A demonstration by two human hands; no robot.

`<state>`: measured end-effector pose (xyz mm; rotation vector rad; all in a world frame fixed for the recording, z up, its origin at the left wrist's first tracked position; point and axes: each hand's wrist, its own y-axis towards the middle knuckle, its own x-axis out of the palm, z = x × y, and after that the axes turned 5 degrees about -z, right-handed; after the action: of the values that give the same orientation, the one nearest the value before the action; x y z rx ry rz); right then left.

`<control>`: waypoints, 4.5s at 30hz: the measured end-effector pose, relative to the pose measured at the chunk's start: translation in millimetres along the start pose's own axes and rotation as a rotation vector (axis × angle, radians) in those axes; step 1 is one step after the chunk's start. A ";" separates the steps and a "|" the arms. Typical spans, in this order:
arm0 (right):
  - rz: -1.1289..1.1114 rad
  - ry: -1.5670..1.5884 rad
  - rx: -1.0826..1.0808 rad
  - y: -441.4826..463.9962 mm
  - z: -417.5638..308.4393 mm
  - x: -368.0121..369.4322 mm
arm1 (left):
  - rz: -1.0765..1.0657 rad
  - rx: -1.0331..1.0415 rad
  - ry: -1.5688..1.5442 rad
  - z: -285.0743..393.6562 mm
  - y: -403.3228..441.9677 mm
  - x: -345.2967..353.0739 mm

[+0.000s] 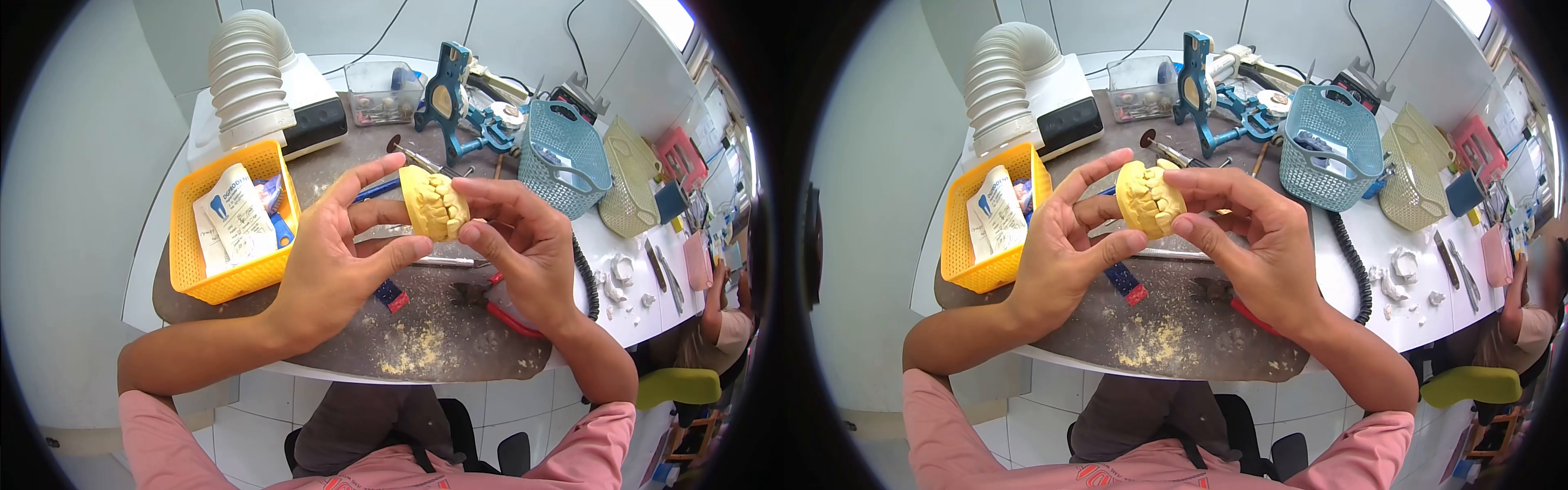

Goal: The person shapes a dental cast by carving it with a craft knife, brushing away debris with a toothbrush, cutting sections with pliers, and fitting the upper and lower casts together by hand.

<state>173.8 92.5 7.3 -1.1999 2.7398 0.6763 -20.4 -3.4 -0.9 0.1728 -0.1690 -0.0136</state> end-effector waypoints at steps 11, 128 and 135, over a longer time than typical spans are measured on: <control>-0.002 0.001 0.002 0.7 1.2 0.0 | 0.014 0.020 0.045 -1.2 -0.5 1.2; 0.102 -0.714 -0.591 7.1 15.6 0.4 | -0.033 0.146 0.186 -14.3 0.4 6.8; 0.044 -0.585 -0.451 9.3 8.6 -6.5 | 0.042 0.270 0.276 -17.9 6.5 3.2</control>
<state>170.7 106.1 4.5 -0.8128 2.1856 1.4401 -14.2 6.0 -16.6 0.4372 0.1027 0.0745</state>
